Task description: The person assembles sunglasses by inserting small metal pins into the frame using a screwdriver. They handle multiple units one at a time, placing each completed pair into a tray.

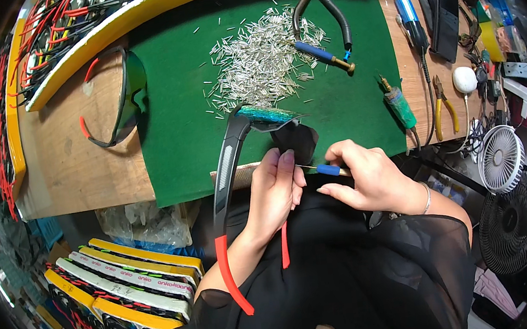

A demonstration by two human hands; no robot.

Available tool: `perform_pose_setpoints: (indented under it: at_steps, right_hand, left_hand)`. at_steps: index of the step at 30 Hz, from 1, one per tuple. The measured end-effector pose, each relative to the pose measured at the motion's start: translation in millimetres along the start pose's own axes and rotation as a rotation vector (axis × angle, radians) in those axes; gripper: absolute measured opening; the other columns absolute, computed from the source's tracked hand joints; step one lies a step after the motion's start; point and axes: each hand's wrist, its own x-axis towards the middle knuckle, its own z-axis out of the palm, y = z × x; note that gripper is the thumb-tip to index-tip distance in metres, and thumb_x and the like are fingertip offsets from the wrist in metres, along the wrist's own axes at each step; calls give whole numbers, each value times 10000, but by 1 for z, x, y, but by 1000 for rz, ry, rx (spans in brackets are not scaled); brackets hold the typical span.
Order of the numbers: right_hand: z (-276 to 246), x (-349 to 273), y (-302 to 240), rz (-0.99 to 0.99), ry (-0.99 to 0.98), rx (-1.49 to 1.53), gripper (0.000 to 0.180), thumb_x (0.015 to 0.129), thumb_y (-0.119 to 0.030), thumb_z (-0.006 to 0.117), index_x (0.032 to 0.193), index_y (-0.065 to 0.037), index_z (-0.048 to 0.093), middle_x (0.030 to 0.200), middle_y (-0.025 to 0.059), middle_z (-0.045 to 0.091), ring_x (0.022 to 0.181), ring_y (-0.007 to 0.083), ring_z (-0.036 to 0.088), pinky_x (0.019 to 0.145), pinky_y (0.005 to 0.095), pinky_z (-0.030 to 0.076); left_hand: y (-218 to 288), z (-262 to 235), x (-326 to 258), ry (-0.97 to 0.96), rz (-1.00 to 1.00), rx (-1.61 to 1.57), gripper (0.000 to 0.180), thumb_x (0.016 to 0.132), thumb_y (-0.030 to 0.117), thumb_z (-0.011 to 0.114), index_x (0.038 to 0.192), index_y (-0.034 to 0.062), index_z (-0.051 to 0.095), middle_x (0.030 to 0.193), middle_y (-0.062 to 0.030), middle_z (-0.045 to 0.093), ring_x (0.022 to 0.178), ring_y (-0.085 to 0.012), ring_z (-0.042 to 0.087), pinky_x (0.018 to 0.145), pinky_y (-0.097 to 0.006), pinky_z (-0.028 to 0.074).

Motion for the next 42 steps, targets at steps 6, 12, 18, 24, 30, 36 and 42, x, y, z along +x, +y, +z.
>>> perform_pose_setpoints:
  at_steps: [6, 12, 18, 24, 30, 36, 42]
  right_hand:
    - [5, -6, 8, -24, -18, -16, 258, 770, -134, 623, 917, -18, 446, 682, 114, 544, 571, 303, 569, 490, 354, 457]
    - [9, -9, 11, -16, -34, -54, 207, 785, -184, 619, 839, -18, 506, 633, 123, 559, 540, 281, 574, 468, 351, 459]
    - [5, -2, 1, 11, 100, 25, 173, 811, -169, 589, 805, -15, 511, 596, 112, 547, 523, 301, 562, 461, 347, 454]
    - [11, -5, 8, -6, 41, -34, 183, 812, -179, 591, 789, -14, 513, 622, 120, 547, 539, 298, 567, 475, 353, 457]
    - [7, -4, 3, 33, 33, 18, 172, 784, -152, 615, 804, -22, 504, 645, 112, 548, 560, 284, 572, 489, 346, 460]
    - [3, -6, 2, 56, 6, 27, 292, 760, -177, 652, 923, -8, 480, 684, 126, 576, 573, 286, 591, 490, 346, 462]
    - [11, -10, 14, -9, -45, -69, 272, 764, -171, 643, 918, -13, 482, 643, 121, 563, 573, 270, 591, 492, 342, 460]
  left_hand:
    - [2, 1, 0, 20, -16, -14, 226, 941, 241, 388, 816, 54, 407, 589, -21, 477, 390, -59, 381, 335, -183, 291]
    - [1, 0, -1, 0, 6, 10, 227, 942, 237, 386, 810, 53, 407, 588, -22, 476, 390, -60, 384, 335, -184, 293]
    - [1, 1, 0, 1, 2, -13, 221, 941, 223, 386, 814, 44, 408, 589, -25, 478, 394, -58, 391, 338, -186, 304]
    - [2, -1, -1, 5, -18, -42, 204, 940, 194, 391, 834, 21, 412, 588, -32, 481, 399, -56, 402, 344, -190, 318]
    - [1, -1, -1, -6, 3, -29, 207, 940, 205, 390, 833, 30, 411, 593, -31, 481, 395, -59, 397, 340, -189, 307]
    - [-2, -2, 0, -9, -4, -29, 221, 939, 243, 396, 828, 52, 405, 598, -26, 481, 396, -60, 392, 336, -185, 296]
    - [4, -1, -1, -12, -15, -41, 207, 942, 193, 380, 814, 31, 407, 593, -30, 485, 401, -56, 404, 347, -189, 318]
